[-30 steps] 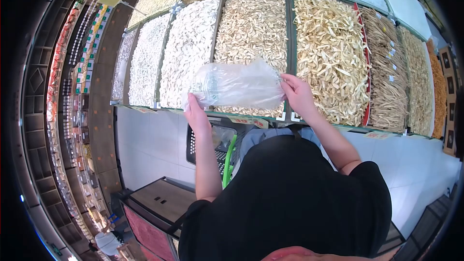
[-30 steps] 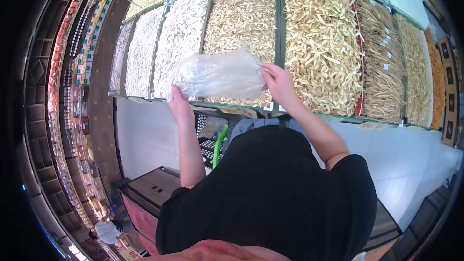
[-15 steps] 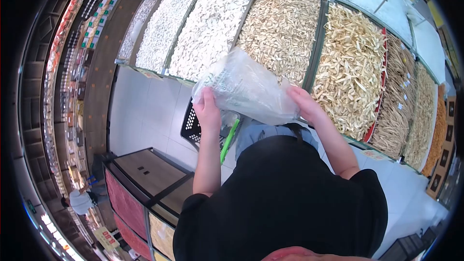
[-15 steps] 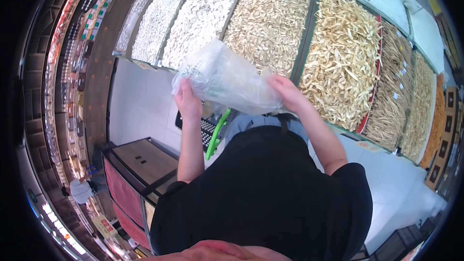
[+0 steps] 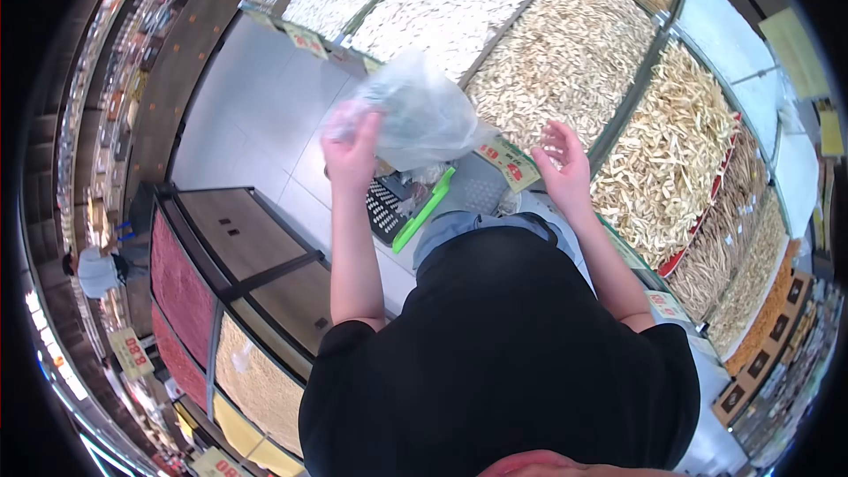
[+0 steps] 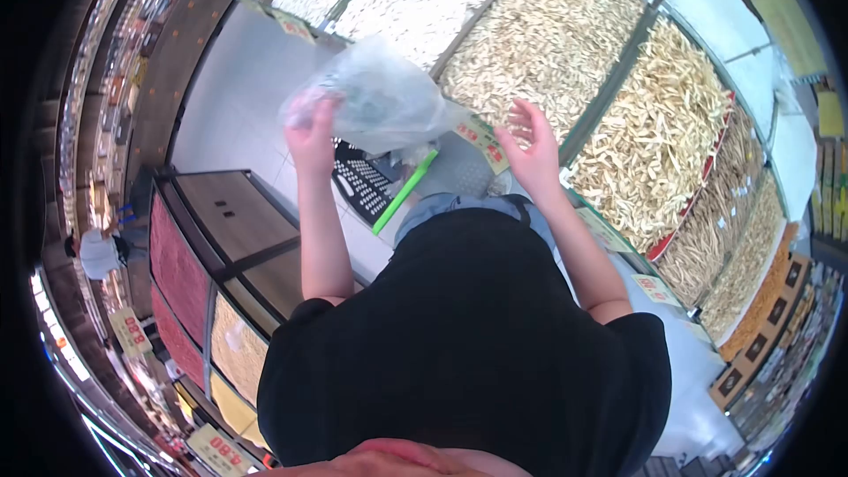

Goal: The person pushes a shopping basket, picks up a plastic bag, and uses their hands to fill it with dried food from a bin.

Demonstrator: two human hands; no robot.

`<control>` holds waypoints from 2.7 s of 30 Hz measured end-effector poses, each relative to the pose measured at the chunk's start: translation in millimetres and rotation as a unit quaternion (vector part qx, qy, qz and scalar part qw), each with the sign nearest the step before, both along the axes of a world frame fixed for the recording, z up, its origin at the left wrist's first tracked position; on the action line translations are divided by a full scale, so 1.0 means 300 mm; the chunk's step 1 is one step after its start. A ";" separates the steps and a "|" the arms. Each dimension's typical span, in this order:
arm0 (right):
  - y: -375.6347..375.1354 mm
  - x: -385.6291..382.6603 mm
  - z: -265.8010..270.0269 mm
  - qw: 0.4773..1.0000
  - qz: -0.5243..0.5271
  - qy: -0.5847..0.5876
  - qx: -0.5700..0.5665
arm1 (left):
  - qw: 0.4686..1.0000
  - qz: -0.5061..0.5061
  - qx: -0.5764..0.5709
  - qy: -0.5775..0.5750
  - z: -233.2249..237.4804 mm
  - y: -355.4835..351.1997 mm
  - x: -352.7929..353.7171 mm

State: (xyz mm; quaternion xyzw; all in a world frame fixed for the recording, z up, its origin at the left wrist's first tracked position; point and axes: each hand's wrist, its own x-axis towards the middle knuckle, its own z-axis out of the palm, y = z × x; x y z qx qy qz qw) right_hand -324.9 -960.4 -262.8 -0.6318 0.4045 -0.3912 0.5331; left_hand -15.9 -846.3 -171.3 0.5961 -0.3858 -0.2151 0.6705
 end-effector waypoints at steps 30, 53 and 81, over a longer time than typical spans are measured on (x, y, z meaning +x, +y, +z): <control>0.504 0.518 -0.065 0.800 0.434 0.362 -0.203 | 0.950 0.062 0.219 -0.212 -0.488 0.829 0.155; 0.413 0.597 -0.548 0.817 0.380 0.376 -0.217 | 0.804 -0.181 0.543 -0.159 -0.877 0.624 -0.096; 0.554 0.418 -0.571 0.806 0.389 0.406 -0.184 | 0.802 -0.093 0.497 -0.319 -0.941 0.745 -0.249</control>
